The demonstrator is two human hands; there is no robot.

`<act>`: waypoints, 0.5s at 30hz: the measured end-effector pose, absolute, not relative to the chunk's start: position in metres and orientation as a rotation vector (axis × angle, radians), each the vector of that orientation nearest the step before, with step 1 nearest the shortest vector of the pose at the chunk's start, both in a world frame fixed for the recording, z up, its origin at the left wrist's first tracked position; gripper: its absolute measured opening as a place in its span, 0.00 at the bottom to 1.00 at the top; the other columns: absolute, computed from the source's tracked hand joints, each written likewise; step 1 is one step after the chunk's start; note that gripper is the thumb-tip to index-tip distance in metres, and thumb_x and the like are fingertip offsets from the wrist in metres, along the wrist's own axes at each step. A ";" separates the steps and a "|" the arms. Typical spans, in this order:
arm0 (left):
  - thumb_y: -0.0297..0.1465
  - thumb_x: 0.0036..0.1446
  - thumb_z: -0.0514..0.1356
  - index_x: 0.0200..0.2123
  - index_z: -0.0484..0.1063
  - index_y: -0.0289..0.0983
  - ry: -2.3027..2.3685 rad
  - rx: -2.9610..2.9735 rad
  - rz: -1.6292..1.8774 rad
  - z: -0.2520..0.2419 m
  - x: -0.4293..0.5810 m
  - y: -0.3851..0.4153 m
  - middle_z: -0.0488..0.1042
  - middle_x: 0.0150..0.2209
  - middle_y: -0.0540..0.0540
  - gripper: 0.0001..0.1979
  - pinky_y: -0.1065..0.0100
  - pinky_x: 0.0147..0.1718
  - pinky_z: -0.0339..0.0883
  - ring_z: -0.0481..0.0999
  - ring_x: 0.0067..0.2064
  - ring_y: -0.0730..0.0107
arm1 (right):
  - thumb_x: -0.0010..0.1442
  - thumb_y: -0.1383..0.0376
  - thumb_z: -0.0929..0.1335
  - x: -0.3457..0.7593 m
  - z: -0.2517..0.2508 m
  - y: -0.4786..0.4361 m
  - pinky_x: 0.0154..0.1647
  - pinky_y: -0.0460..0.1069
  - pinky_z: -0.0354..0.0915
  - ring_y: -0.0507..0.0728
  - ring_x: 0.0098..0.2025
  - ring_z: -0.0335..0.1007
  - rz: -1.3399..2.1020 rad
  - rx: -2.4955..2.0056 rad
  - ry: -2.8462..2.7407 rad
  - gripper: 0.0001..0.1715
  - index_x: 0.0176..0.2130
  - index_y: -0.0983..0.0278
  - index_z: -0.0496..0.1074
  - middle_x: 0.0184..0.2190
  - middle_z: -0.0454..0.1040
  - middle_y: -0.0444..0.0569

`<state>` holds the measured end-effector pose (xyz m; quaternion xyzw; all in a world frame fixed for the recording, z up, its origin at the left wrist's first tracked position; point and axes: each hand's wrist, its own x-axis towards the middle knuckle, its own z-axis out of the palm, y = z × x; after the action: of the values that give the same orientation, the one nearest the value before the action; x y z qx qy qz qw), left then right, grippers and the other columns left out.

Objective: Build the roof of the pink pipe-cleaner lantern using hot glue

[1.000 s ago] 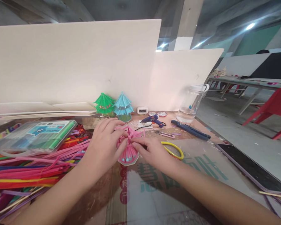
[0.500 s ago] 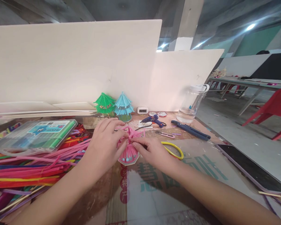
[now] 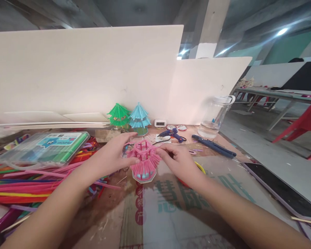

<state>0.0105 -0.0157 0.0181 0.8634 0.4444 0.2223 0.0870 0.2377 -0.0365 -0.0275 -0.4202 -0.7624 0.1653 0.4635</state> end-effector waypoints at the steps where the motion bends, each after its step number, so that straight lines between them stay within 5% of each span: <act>1: 0.42 0.52 0.63 0.64 0.57 0.35 1.302 2.471 0.642 0.014 0.011 -0.012 0.63 0.64 0.35 0.38 0.53 0.57 0.65 0.66 0.62 0.51 | 0.64 0.65 0.63 0.239 -0.026 -0.038 0.31 0.48 0.64 0.55 0.31 0.72 0.371 -0.996 -1.870 0.13 0.36 0.63 0.78 0.31 0.80 0.48; 7: 0.41 0.53 0.63 0.65 0.54 0.39 1.142 2.259 0.675 -0.005 0.021 -0.002 0.63 0.65 0.38 0.39 0.54 0.59 0.63 0.66 0.63 0.54 | 0.64 0.72 0.60 0.243 -0.024 -0.043 0.38 0.51 0.66 0.57 0.39 0.71 -0.016 -0.792 -2.075 0.20 0.50 0.63 0.74 0.38 0.77 0.53; 15: 0.37 0.54 0.63 0.62 0.58 0.37 1.118 2.350 0.839 -0.005 0.046 -0.020 0.69 0.60 0.38 0.34 0.55 0.56 0.66 0.72 0.58 0.54 | 0.65 0.68 0.65 0.243 -0.025 -0.041 0.37 0.51 0.64 0.56 0.35 0.70 -0.057 -0.861 -2.046 0.10 0.41 0.63 0.76 0.33 0.74 0.50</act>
<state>0.0455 -0.0203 -0.0053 0.8417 0.4004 0.3004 0.2023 0.2434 -0.0411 -0.0252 -0.3472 -0.8255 -0.0230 0.4445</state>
